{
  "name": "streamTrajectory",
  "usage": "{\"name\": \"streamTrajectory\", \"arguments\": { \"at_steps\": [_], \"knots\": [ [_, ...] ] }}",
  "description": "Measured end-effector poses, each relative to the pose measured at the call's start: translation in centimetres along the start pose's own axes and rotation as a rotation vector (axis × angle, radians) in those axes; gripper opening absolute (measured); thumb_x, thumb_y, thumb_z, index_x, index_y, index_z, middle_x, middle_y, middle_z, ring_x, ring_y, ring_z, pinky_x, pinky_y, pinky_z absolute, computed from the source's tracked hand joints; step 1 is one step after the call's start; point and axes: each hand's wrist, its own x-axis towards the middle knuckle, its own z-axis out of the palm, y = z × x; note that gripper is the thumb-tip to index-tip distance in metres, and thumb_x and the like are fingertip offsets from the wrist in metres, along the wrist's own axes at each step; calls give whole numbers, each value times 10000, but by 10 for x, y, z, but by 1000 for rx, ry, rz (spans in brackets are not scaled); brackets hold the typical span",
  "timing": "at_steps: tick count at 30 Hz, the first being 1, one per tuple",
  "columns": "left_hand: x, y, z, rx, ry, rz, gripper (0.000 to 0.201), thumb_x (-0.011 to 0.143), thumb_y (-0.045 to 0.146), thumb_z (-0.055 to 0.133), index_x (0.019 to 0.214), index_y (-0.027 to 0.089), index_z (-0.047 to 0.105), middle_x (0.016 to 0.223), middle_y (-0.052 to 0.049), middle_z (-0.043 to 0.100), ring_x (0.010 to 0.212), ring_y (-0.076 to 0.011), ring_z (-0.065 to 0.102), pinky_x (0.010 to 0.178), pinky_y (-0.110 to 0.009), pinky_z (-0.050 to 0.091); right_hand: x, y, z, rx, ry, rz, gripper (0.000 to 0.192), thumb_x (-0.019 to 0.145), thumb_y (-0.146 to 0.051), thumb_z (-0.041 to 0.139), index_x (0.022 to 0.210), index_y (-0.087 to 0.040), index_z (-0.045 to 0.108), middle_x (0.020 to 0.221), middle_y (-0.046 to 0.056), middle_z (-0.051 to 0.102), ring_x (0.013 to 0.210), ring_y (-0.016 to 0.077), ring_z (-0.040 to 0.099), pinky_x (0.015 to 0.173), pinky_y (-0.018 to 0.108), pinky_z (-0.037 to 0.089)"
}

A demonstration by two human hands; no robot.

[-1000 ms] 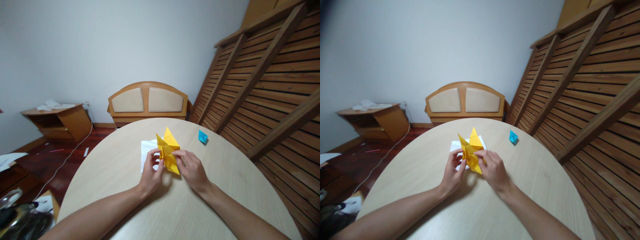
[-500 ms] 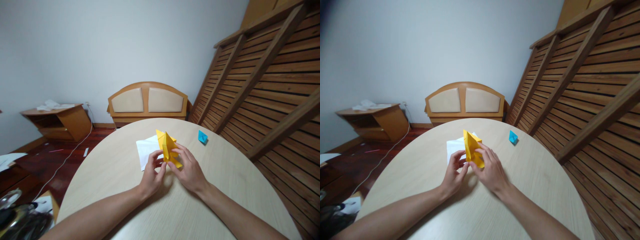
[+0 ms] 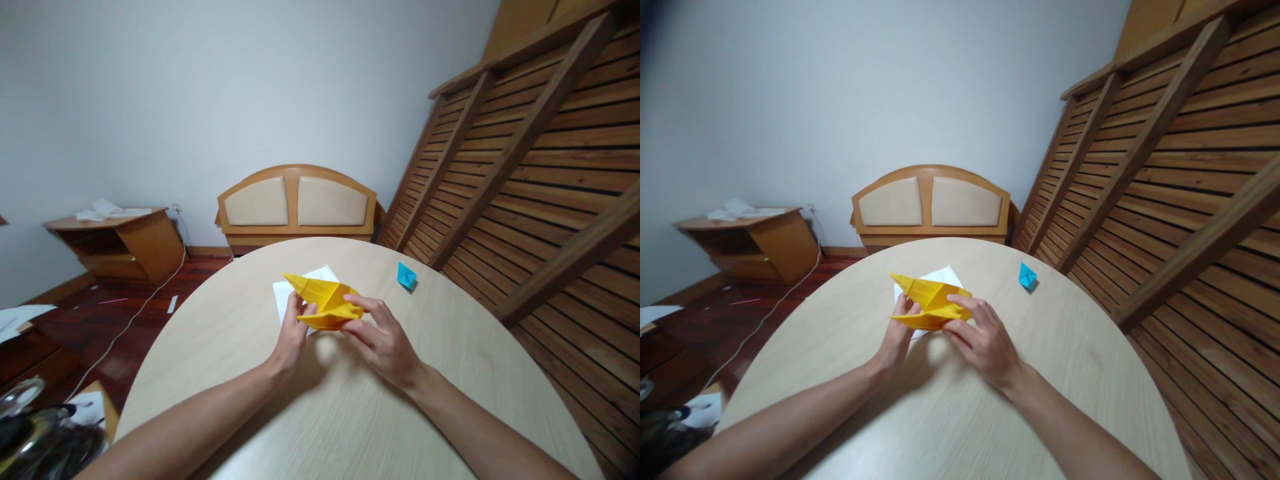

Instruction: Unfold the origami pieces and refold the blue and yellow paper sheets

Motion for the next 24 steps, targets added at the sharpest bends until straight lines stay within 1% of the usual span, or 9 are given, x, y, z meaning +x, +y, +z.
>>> {"name": "streamTrajectory", "arguments": {
  "at_steps": [3, 6, 9, 11, 14, 17, 20, 22, 24],
  "knots": [
    [6, 0, -4, -118, -95, -113, 480, 842, 502, 662, 1181, 174, 574, 1171, -111, 648, 1010, -242, 649, 889, -383, 523, -1, 3, -1, -13, -40, -6, 142, 898, -149, 602, 972, -227, 696, 1232, 97, 588, 1102, 241, 566, 920, 431, 522],
    [8, 2, -4, -84, -136, -136, 428, 790, 445, 735, 1075, 139, 642, 1076, -123, 697, 922, -240, 672, 837, -374, 534, -1, 3, -1, -8, -70, 59, 155, 866, -138, 606, 954, -216, 706, 1193, 101, 590, 1080, 253, 562, 904, 443, 508],
    [8, 5, -3, -23, -91, -95, 329, 796, 387, 730, 1008, 144, 669, 1015, -103, 722, 863, -218, 679, 804, -355, 538, 0, 1, -1, 39, -94, 97, 98, 849, -189, 639, 917, -206, 708, 1141, 102, 595, 1047, 259, 559, 883, 445, 493],
    [7, 7, -2, 17, -73, -51, 318, 789, 379, 724, 1000, 147, 672, 1001, -95, 729, 849, -215, 680, 778, -341, 541, 1, -2, 0, 72, -99, 105, 68, 863, -238, 652, 882, -211, 711, 1100, 93, 603, 1014, 252, 559, 869, 437, 483],
    [5, 8, -2, 142, -45, 0, 304, 778, 379, 713, 964, 142, 673, 977, -95, 731, 846, -222, 677, 747, -323, 537, 2, -4, 1, 133, -117, 131, 84, 876, -265, 656, 830, -221, 710, 1033, 72, 617, 962, 234, 563, 855, 423, 466],
    [3, 7, -3, 258, 18, 7, 288, 778, 370, 699, 947, 139, 668, 960, -99, 729, 816, -219, 668, 707, -306, 526, 2, -5, 4, 229, -153, 194, 118, 885, -251, 649, 783, -218, 696, 965, 53, 621, 905, 205, 577, 826, 387, 475],
    [2, 6, -4, 309, 40, 8, 273, 780, 375, 696, 922, 143, 669, 925, -93, 729, 764, -203, 656, 668, -286, 514, 0, -5, 7, 324, -177, 247, 110, 881, -182, 626, 794, -211, 685, 947, 44, 620, 878, 178, 593, 790, 335, 499],
    [3, 6, -3, 321, 38, 24, 263, 779, 384, 700, 888, 146, 673, 887, -85, 729, 730, -192, 651, 646, -273, 505, 0, -5, 7, 324, -159, 244, 108, 852, -128, 622, 826, -211, 686, 980, 47, 620, 909, 181, 595, 799, 328, 505],
    [4, 7, -3, 295, 49, 37, 272, 774, 394, 710, 880, 146, 677, 885, -83, 730, 738, -193, 658, 656, -270, 506, 1, -5, 7, 279, -104, 226, 124, 825, -109, 630, 838, -215, 693, 1016, 56, 611, 960, 199, 586, 809, 337, 505]
  ]
}}
